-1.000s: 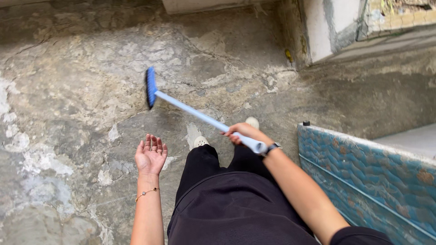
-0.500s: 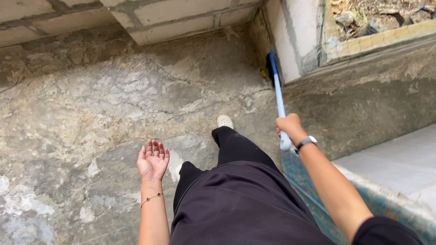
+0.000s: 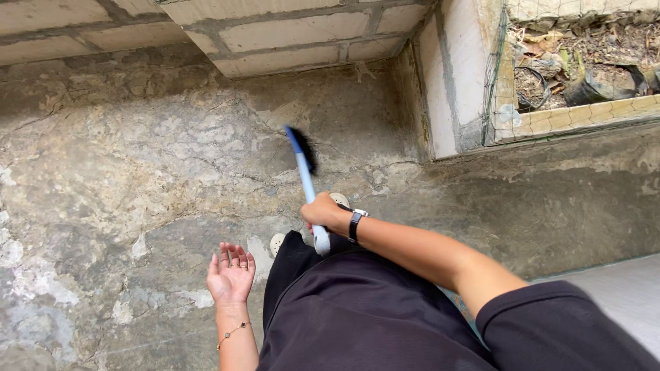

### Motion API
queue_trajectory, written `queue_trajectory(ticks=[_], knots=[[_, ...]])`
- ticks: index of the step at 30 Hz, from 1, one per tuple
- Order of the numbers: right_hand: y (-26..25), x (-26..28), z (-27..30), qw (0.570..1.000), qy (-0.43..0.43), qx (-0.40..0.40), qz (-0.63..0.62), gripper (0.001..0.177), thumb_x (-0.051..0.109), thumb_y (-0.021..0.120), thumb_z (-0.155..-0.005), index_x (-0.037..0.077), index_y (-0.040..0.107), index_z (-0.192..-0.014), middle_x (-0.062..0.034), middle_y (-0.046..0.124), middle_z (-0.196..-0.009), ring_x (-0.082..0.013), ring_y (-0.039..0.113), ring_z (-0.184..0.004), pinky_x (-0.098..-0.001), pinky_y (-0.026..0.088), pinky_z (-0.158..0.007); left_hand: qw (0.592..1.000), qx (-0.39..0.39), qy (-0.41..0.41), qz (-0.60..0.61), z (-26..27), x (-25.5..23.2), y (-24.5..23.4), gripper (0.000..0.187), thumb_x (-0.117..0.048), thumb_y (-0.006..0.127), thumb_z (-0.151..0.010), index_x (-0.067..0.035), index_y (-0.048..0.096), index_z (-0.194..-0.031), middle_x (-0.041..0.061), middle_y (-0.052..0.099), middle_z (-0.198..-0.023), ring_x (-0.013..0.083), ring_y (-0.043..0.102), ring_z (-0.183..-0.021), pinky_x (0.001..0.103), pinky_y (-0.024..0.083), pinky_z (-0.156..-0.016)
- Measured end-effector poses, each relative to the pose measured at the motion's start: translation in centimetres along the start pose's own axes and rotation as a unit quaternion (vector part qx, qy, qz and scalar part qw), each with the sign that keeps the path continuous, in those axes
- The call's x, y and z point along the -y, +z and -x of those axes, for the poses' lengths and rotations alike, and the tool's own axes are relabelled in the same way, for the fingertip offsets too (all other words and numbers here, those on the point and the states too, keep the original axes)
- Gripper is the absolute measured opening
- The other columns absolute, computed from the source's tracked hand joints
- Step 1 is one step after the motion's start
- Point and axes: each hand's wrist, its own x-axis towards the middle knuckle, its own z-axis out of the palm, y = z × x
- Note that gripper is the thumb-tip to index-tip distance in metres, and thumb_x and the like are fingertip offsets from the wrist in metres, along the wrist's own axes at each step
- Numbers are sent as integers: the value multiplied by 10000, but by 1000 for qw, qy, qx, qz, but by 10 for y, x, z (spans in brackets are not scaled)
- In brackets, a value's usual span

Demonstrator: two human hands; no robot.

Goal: The person sweeps an outdoor floor made of concrete and tile using a broom, pushing debris across the surface and toward the edge of the area.

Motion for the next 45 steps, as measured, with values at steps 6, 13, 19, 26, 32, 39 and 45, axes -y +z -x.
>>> queue_trajectory(ticks=[6, 13, 19, 26, 32, 39, 45], knots=[[-46, 10, 9, 975, 45, 148, -159, 54, -4, 485, -742, -40, 468, -778, -2, 424, -496, -72, 381, -361, -202, 308, -331, 1000, 5, -10, -19, -12, -7, 9, 239, -336, 401, -842, -175, 526, -967, -44, 528, -935, 123, 488, -914, 345, 364, -839], [-138, -2, 139, 991, 53, -25, -124, 67, 42, 538, -735, -13, 521, -702, -13, 427, -500, -69, 371, -367, -197, 273, -320, 999, 18, 29, -7, -15, -29, 36, 223, -327, 423, -832, -177, 518, -967, -42, 521, -925, 125, 480, -904, 344, 371, -828], [-175, -52, 69, 976, 43, -209, -32, 141, 44, 534, -721, -90, 513, -683, -115, 484, -515, -177, 458, -388, -286, 368, -361, 999, 5, 23, 43, -8, -13, 22, 220, -326, 434, -833, -173, 518, -967, -47, 517, -933, 120, 479, -915, 335, 373, -831], [-83, -39, -22, 970, 35, -214, 113, 220, 121, 546, -708, -80, 519, -795, -131, 589, -639, -215, 606, -527, -323, 487, -454, 996, -36, 47, 72, 10, 6, -16, 225, -336, 429, -835, -178, 525, -963, -47, 518, -922, 113, 477, -909, 336, 365, -833], [16, 11, -9, 999, 12, -25, -47, 151, -11, 503, -693, -135, 472, -773, -150, 516, -574, -225, 539, -442, -340, 450, -357, 990, -45, 60, 119, 17, 27, -38, 235, -327, 422, -829, -180, 543, -967, -51, 523, -922, 122, 477, -910, 349, 367, -828], [51, 18, -47, 972, 127, 147, -131, 86, -2, 524, -713, -59, 461, -705, -46, 433, -494, -104, 420, -369, -218, 330, -302, 992, -29, 48, 113, -1, 48, -21, 224, -332, 416, -849, -169, 527, -955, -34, 531, -935, 135, 483, -908, 348, 373, -821], [-40, 17, -25, 932, 103, 309, -159, 126, 35, 523, -766, -32, 445, -839, 7, 411, -527, -48, 373, -384, -175, 315, -326, 996, 2, 57, 73, -14, 33, 19, 228, -323, 412, -849, -172, 522, -980, -42, 522, -938, 122, 485, -913, 348, 375, -835]])
